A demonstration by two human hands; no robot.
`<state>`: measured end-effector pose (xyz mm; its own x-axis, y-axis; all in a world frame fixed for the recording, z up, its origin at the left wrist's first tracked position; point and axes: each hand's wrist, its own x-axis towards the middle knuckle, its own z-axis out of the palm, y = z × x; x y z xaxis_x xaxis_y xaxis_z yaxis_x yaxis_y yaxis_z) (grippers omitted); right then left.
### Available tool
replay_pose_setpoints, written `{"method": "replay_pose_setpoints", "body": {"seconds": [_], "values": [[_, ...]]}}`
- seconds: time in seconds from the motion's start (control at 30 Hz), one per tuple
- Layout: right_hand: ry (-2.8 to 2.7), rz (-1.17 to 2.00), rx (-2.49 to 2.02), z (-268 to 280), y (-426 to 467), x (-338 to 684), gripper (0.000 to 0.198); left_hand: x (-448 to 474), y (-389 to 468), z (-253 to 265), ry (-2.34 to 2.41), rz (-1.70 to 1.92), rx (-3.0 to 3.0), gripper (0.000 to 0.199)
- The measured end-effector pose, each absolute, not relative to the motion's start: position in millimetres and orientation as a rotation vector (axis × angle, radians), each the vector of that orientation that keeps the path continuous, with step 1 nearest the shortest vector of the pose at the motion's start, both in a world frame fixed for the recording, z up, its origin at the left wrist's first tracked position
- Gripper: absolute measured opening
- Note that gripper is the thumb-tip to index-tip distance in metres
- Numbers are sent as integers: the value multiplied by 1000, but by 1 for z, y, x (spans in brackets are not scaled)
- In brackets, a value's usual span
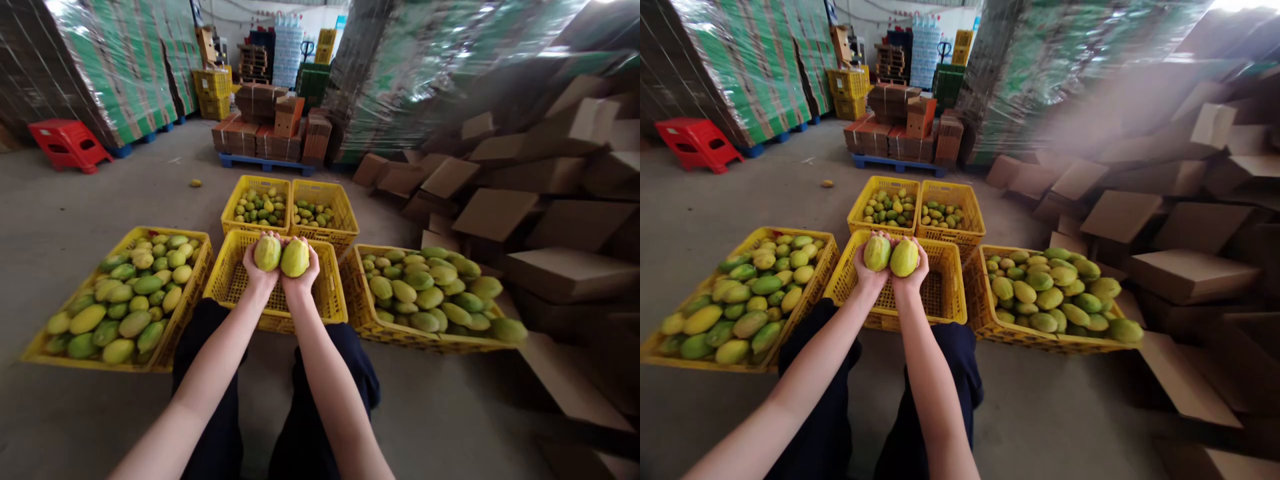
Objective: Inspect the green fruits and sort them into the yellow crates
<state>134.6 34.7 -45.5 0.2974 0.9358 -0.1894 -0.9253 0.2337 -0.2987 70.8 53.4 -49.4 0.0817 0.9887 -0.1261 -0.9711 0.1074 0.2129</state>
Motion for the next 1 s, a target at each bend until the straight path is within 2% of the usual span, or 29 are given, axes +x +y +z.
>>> {"method": "replay_pose_setpoints", "body": {"seconds": [0.27,0.5,0.87,1.0], "values": [[-107,1330,-357,-42,26,139,11,66,42,-39,256,1444,98,25],[-345,1368,-330,-26,9,147,8,53,33,-28,245,1280,163,30],[-456,1481,-377,-20,-5,156,30,39,32,-43,395,1073,397,54],[-479,1493,-336,-20,-4,157,33,40,31,-40,441,1087,395,57]]}}
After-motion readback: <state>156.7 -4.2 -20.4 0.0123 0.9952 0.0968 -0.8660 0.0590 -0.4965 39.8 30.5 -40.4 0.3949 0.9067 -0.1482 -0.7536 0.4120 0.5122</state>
